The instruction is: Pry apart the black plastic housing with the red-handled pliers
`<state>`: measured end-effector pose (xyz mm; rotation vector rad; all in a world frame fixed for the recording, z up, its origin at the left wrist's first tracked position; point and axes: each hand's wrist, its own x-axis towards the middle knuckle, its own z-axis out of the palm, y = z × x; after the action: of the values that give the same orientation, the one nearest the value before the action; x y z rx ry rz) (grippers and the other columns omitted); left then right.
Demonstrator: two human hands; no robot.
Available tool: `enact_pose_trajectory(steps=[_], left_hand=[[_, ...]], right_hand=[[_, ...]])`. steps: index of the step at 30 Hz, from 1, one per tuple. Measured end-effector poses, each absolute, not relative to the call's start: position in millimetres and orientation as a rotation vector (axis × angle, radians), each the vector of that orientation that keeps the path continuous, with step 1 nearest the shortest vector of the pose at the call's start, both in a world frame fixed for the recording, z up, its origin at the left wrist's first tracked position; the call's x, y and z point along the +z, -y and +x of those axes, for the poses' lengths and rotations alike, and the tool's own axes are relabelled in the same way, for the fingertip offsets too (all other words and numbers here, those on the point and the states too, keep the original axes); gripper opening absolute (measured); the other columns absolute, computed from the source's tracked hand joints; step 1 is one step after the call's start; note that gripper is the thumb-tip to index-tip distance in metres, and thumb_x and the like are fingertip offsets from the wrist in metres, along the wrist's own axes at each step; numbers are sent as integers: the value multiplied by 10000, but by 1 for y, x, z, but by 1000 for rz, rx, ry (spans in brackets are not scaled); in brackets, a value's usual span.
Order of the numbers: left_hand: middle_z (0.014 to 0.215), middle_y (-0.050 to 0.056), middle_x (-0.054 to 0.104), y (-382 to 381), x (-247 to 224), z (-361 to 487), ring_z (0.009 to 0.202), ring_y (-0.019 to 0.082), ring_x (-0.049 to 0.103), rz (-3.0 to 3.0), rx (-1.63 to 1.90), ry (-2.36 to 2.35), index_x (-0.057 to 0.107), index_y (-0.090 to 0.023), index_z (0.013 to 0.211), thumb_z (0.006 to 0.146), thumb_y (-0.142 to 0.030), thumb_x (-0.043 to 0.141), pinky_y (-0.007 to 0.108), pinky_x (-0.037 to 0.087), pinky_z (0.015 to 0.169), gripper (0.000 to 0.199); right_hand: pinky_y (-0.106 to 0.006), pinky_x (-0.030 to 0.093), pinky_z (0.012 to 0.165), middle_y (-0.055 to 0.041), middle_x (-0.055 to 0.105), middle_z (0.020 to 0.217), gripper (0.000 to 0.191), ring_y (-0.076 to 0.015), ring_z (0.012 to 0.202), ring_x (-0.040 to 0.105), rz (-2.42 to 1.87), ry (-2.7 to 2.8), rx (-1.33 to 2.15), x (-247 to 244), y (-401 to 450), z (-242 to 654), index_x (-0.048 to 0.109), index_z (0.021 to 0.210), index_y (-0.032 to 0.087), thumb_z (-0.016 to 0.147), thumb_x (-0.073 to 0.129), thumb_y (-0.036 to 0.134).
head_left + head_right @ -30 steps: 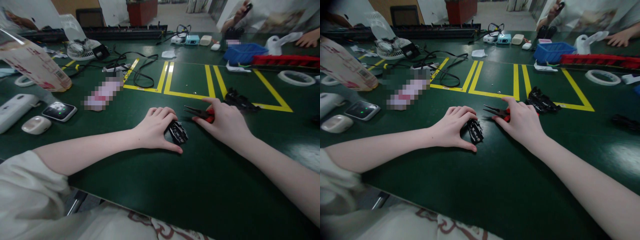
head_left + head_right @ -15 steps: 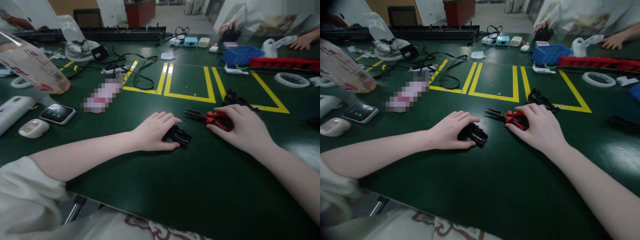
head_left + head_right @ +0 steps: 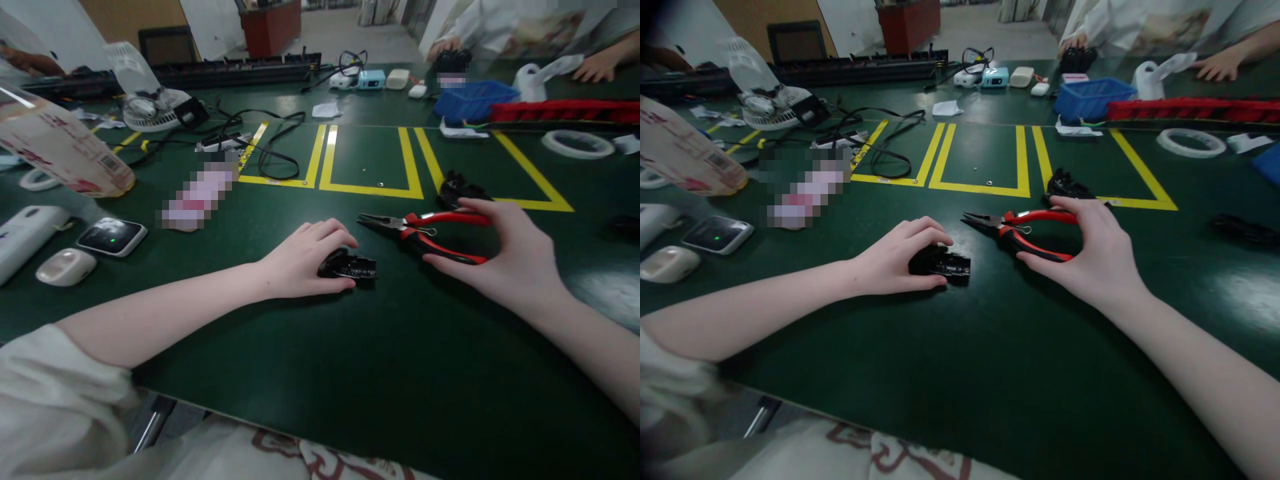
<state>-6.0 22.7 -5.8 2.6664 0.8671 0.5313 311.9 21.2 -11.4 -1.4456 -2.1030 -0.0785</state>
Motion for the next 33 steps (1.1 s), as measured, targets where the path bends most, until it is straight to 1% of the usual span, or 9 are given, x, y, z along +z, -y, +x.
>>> enact_pose_trajectory(steps=[4, 9, 12, 16, 18, 22, 26, 29, 33], left_hand=[[1281, 105, 558, -22, -4, -6, 1174, 246, 553, 2650, 534, -806, 517, -183, 1221, 911, -390, 620, 392, 447, 981, 387], [1284, 100, 576, -22, -3, -4, 1169, 244, 560, 2621, 466, -822, 506, -189, 1234, 899, -366, 630, 395, 452, 980, 399], [1255, 88, 604, -21, -2, -3, 1150, 244, 563, 2631, 422, -844, 526, -195, 1229, 920, -362, 604, 397, 445, 978, 359], [1261, 98, 605, -21, -1, -2, 1129, 248, 563, 2644, 393, -841, 509, -186, 1274, 923, -382, 597, 400, 448, 964, 412], [1271, 103, 599, -22, -2, -3, 1132, 248, 557, 2656, 392, -833, 504, -184, 1290, 930, -394, 586, 403, 446, 970, 424], [1250, 101, 597, -23, -4, -3, 1123, 245, 549, 2701, 388, -807, 543, -191, 1255, 948, -398, 558, 401, 441, 968, 370], [1266, 106, 584, -22, -3, -2, 1129, 245, 546, 2697, 387, -821, 525, -180, 1265, 949, -389, 552, 402, 445, 966, 380], [1226, 106, 585, -21, -2, -1, 1091, 248, 551, 2677, 382, -884, 523, -174, 1257, 931, -397, 572, 406, 454, 942, 398], [1197, 100, 582, -21, -1, 0, 1079, 244, 547, 2662, 367, -897, 552, -182, 1227, 921, -397, 582, 403, 455, 939, 376]], right_hand=[[-500, 512, 964, -160, 613, 1298, 815, -341, 1184, 592, -1244, 2134, -198, -8, -16, 307, 486, 1391, 163, 731, 737, 570], [-477, 505, 981, -160, 638, 1250, 784, -318, 1145, 610, -1142, 2133, -220, -6, -9, 304, 436, 1424, 179, 762, 744, 464], [-495, 510, 962, -162, 637, 1267, 702, -331, 1150, 605, -1167, 2195, -249, -7, -10, 306, 509, 1353, 190, 769, 726, 513], [-410, 551, 768, -126, 672, 1139, 578, -245, 896, 661, -1242, 2293, -93, -10, -15, 309, 584, 1267, 189, 833, 644, 567], [-388, 534, 691, -121, 675, 1093, 605, -238, 838, 656, -1294, 2349, -2, -10, -18, 309, 614, 1232, 183, 839, 587, 643], [-417, 515, 685, -126, 690, 1035, 682, -288, 884, 656, -1378, 2405, 49, -7, -17, 301, 650, 1209, 198, 843, 452, 738], [-437, 525, 676, -142, 690, 1113, 814, -325, 940, 650, -1471, 2445, -17, -2, -6, 291, 656, 1222, 218, 715, 509, 838], [-422, 519, 590, -134, 686, 1147, 847, -336, 914, 652, -1518, 2463, -56, 2, 4, 288, 641, 1241, 262, 655, 547, 866], [-443, 536, 506, -161, 686, 1084, 854, -353, 847, 671, -1564, 2451, -11, 5, 11, 295, 632, 1232, 243, 643, 566, 858]])
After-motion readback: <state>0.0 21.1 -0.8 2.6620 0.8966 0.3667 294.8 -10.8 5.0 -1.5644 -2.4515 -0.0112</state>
